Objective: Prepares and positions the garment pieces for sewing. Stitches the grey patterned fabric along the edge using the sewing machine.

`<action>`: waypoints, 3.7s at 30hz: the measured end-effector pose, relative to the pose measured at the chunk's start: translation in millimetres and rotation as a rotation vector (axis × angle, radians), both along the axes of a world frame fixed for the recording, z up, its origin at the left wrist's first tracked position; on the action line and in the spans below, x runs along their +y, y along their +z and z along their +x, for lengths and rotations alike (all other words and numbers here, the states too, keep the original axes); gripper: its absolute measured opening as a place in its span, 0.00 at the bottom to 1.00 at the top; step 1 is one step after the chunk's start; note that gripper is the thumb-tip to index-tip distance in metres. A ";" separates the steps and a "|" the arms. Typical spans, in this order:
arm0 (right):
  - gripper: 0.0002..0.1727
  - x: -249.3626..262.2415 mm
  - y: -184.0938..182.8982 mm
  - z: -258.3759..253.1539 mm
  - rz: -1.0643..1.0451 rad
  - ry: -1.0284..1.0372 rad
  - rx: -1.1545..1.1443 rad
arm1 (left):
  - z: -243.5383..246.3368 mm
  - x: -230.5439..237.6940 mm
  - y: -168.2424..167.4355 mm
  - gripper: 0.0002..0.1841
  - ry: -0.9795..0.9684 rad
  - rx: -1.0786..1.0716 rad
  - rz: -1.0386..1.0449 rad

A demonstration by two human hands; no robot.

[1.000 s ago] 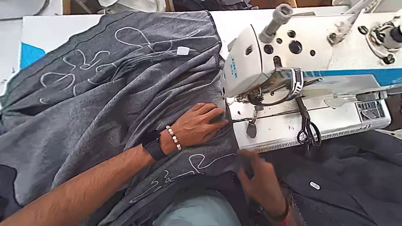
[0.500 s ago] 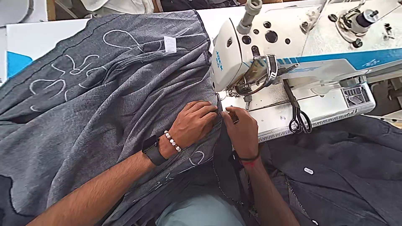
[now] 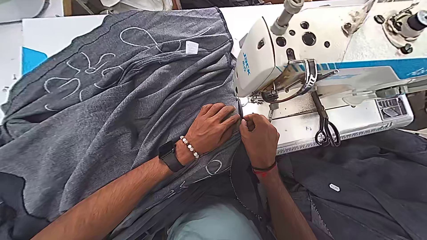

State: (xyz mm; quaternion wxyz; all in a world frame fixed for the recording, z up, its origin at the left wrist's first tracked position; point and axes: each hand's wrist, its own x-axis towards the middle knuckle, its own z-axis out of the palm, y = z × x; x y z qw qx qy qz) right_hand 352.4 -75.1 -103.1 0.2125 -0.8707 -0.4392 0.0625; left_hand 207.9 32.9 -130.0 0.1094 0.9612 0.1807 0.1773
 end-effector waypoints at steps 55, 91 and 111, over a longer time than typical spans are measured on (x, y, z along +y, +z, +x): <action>0.18 -65.5 -31.0 3.7 0.193 0.306 -0.208 | -2.0 1.1 3.5 0.21 -0.113 0.032 0.032; 0.13 8.3 -8.3 19.1 0.082 0.072 0.092 | -67.1 -8.9 2.1 0.43 0.329 0.317 -0.072; 0.22 19.6 -16.2 -5.8 -0.005 0.103 -0.233 | 5.4 33.8 18.9 0.21 0.119 0.171 0.015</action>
